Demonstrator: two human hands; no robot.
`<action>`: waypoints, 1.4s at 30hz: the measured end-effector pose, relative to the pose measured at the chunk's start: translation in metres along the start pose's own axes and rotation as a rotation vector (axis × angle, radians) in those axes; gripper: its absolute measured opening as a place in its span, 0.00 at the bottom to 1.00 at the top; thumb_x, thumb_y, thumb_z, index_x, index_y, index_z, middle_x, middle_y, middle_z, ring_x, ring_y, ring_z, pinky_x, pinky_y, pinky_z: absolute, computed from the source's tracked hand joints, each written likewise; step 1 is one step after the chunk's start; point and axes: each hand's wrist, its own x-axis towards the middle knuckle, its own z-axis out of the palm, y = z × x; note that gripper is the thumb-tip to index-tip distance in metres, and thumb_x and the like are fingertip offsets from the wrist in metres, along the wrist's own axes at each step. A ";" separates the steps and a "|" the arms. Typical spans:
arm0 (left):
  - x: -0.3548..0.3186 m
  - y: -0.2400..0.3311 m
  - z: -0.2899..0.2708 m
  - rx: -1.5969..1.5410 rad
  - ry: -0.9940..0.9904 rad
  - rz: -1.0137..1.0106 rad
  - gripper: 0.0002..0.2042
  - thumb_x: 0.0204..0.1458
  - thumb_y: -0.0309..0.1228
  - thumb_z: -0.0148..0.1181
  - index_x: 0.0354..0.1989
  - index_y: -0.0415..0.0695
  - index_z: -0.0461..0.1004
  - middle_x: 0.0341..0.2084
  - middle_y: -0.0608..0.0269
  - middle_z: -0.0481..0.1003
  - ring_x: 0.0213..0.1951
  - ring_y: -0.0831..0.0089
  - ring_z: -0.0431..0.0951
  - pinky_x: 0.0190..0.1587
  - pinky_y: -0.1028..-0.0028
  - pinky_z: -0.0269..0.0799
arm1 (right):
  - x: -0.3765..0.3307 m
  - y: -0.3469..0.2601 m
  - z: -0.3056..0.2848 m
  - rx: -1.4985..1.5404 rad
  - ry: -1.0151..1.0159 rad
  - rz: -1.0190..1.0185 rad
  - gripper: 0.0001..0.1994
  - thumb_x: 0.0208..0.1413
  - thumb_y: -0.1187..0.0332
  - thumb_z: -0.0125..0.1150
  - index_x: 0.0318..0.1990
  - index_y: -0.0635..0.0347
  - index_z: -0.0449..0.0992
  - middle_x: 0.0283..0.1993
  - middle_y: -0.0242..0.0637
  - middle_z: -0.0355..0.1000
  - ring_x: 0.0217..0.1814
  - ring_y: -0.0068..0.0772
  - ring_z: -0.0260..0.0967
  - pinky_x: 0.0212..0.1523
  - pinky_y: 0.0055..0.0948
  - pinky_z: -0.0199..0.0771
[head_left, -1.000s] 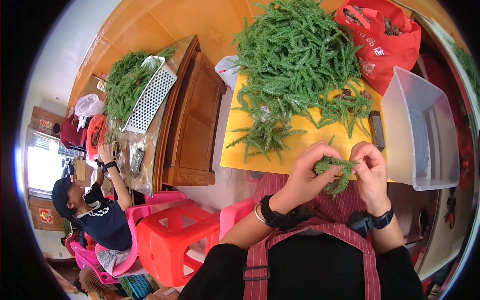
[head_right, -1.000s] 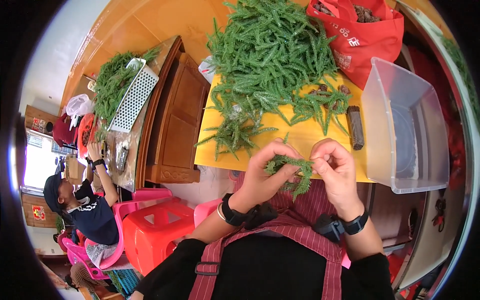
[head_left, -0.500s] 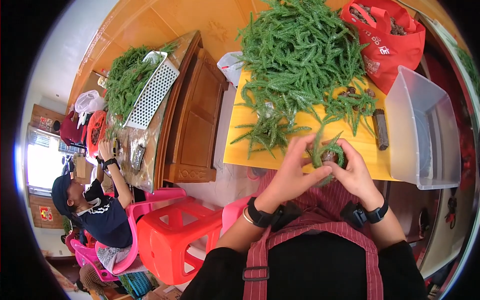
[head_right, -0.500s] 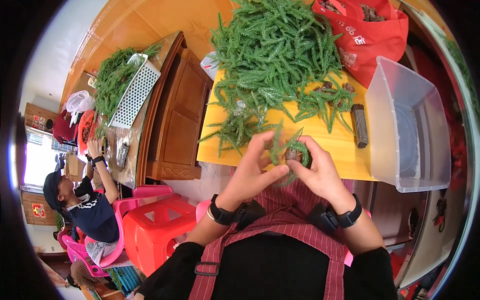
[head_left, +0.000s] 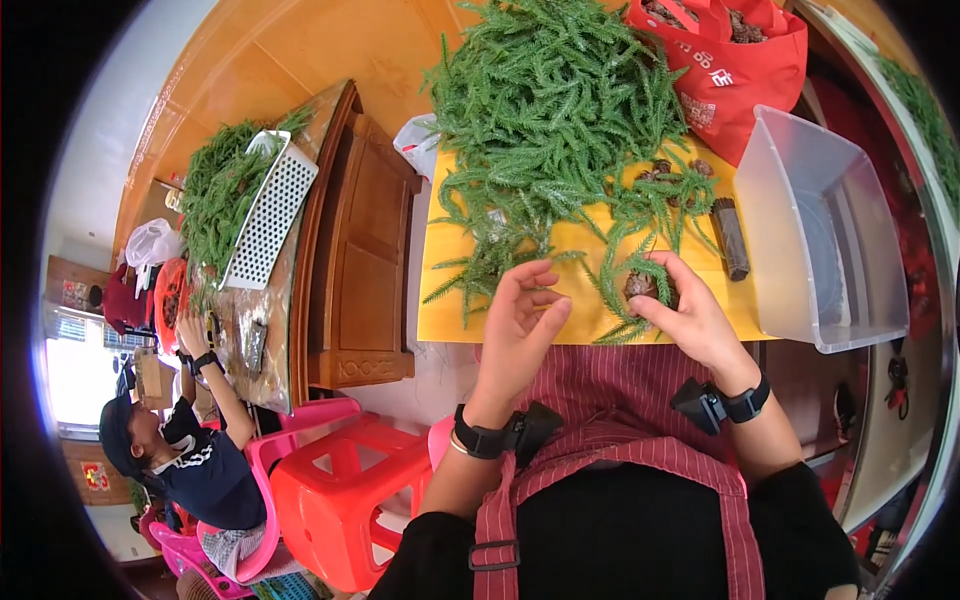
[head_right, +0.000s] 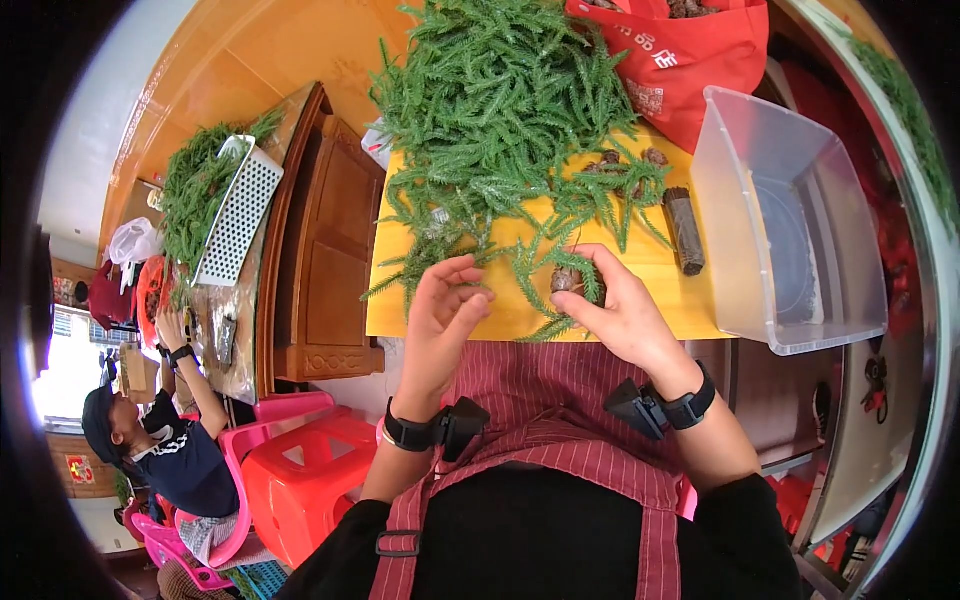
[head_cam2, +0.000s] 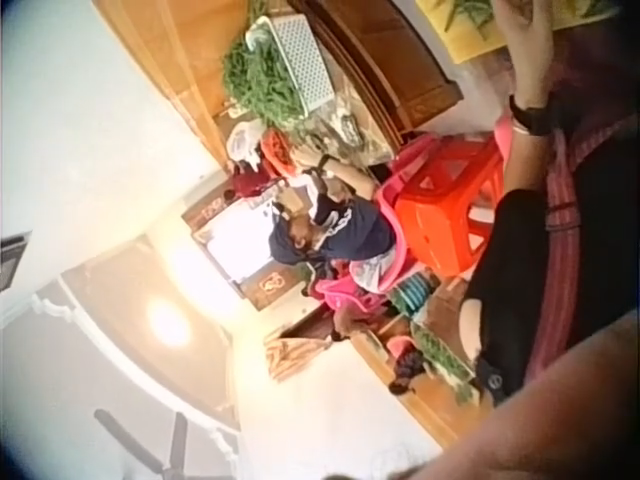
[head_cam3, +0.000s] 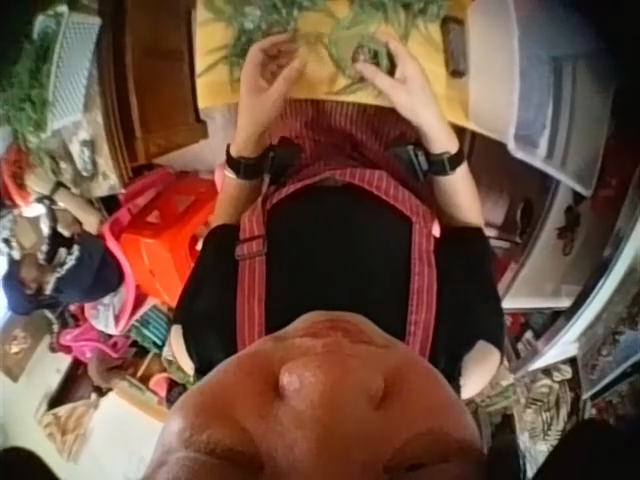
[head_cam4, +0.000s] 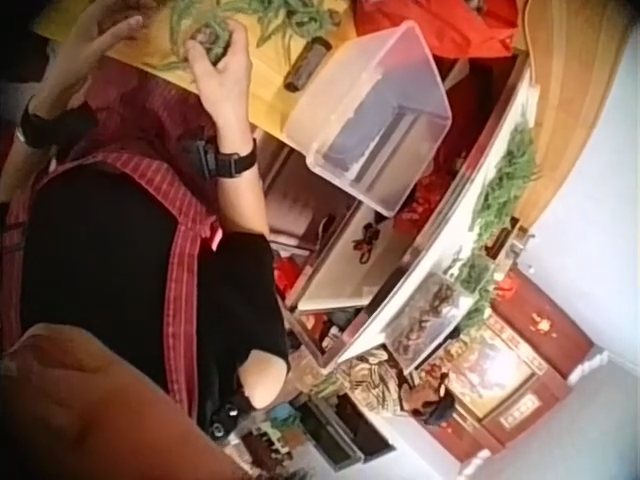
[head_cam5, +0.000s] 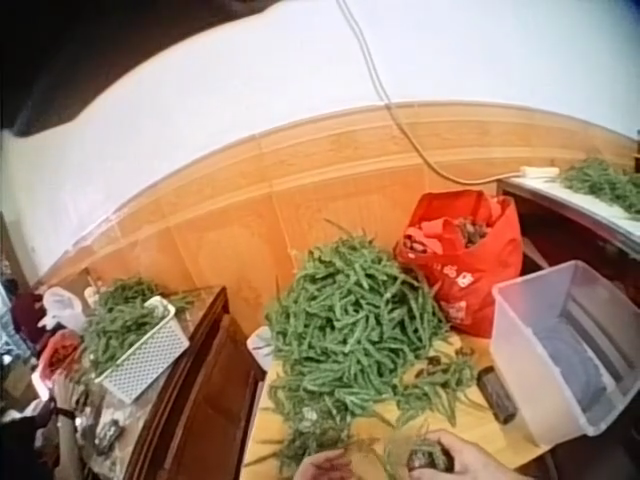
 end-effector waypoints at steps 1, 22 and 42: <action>0.000 0.000 -0.003 0.001 0.002 -0.001 0.21 0.50 0.22 0.54 0.53 0.40 0.58 0.44 0.61 0.64 0.42 0.76 0.70 0.42 0.78 0.66 | 0.001 0.001 0.000 -0.017 -0.019 0.011 0.21 0.50 0.70 0.58 0.50 0.63 0.61 0.34 0.30 0.67 0.32 0.16 0.64 0.30 0.18 0.68; -0.009 0.000 -0.032 0.312 0.077 0.090 0.11 0.51 0.22 0.54 0.43 0.39 0.68 0.27 0.69 0.70 0.30 0.83 0.69 0.35 0.82 0.66 | 0.054 -0.024 0.018 -0.914 -0.186 -0.290 0.21 0.49 0.63 0.57 0.49 0.61 0.65 0.48 0.46 0.66 0.52 0.47 0.63 0.51 0.37 0.64; -0.001 -0.015 0.023 0.530 -0.678 0.027 0.16 0.52 0.31 0.53 0.47 0.36 0.68 0.45 0.54 0.68 0.38 0.67 0.73 0.41 0.74 0.69 | 0.094 -0.043 0.020 -0.693 -0.567 -0.336 0.19 0.53 0.63 0.53 0.50 0.67 0.68 0.54 0.46 0.64 0.55 0.37 0.60 0.51 0.28 0.64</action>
